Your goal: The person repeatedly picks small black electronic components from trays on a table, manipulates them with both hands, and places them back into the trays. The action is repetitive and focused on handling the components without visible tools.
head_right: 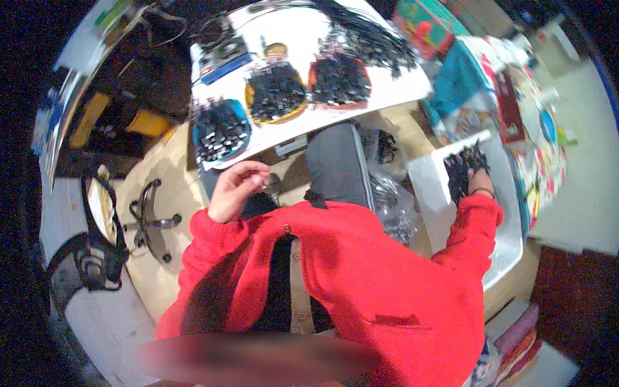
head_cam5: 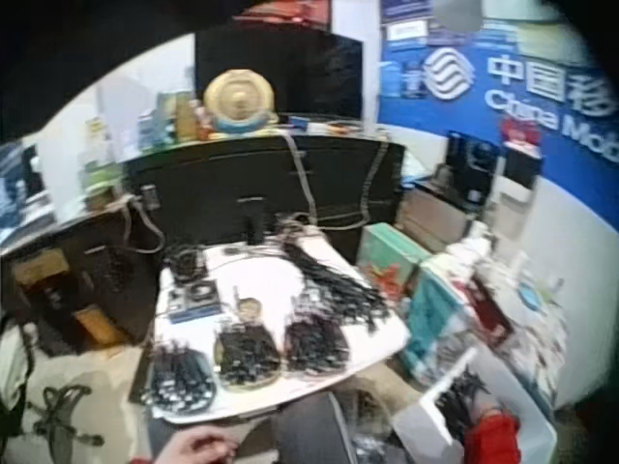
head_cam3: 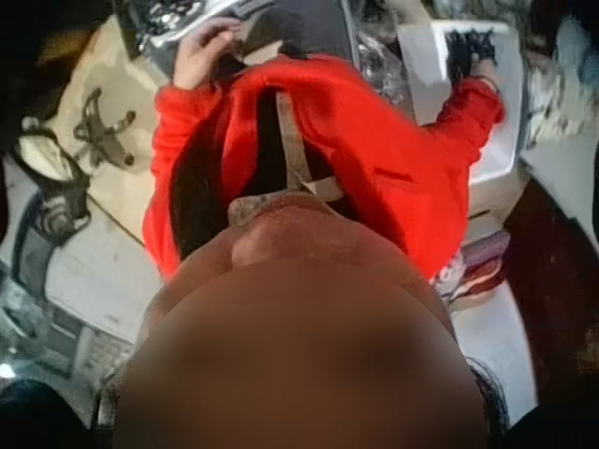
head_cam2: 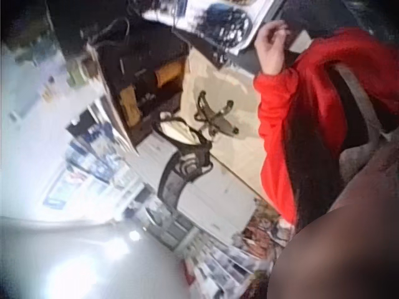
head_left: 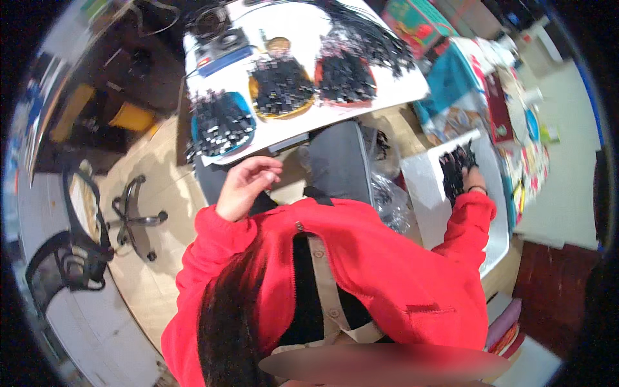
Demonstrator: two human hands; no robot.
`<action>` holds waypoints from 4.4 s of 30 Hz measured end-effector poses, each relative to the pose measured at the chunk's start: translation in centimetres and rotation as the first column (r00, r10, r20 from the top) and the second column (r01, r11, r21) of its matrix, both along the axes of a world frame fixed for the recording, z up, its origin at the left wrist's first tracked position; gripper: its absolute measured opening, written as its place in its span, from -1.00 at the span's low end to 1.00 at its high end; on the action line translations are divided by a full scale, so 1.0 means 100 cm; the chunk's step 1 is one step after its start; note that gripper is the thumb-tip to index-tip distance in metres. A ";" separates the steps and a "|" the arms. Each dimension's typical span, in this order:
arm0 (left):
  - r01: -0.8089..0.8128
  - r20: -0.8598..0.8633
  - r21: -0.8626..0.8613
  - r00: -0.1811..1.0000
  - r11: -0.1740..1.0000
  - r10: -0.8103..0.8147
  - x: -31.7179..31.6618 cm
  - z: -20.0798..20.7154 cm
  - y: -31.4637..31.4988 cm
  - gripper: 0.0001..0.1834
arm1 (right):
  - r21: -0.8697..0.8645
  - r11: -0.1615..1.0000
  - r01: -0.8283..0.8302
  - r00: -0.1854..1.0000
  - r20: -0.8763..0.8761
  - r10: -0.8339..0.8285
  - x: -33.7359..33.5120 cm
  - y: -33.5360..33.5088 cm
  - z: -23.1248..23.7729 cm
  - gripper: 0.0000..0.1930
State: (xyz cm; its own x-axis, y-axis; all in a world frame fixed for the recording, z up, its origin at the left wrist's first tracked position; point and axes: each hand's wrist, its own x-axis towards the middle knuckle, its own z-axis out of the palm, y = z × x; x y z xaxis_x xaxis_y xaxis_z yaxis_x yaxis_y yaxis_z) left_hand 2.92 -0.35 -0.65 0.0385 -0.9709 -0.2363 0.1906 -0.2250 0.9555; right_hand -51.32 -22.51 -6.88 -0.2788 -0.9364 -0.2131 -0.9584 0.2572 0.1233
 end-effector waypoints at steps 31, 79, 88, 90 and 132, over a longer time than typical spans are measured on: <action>-0.140 -0.222 -0.073 0.968 0.988 0.120 0.071 -0.035 0.033 -0.79 | -0.199 0.448 -0.872 0.241 0.623 0.745 0.552 0.039 0.072 -0.67; -0.381 -0.388 -0.202 0.877 0.902 0.284 0.005 0.000 -0.046 -0.84 | 0.241 0.686 -0.686 -0.484 0.553 -0.678 0.426 0.076 0.077 -0.86; -0.394 -0.451 -0.115 0.839 0.912 0.305 0.014 -0.002 -0.049 -0.87 | -0.476 0.666 -0.575 0.612 0.290 0.736 0.428 -0.013 0.077 -0.76; -0.373 -0.457 -0.100 0.841 0.922 0.291 0.014 -0.004 -0.048 -0.87 | -0.412 0.683 -0.604 0.624 0.289 0.726 0.429 -0.016 0.071 -0.76; -0.407 -0.448 -0.187 0.846 0.894 0.291 -0.021 0.025 -0.044 -0.84 | -0.441 0.798 -0.410 -0.352 0.884 0.308 0.402 0.088 0.107 -0.93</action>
State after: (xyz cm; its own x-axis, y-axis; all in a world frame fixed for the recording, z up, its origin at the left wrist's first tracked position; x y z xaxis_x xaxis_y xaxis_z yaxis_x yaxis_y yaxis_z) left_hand 0.83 -4.77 1.85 0.3455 -0.9375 -0.0419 0.5833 0.1795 0.7922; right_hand -11.15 -13.74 3.81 0.6615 -0.7227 0.2000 0.1284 -0.1535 -0.9798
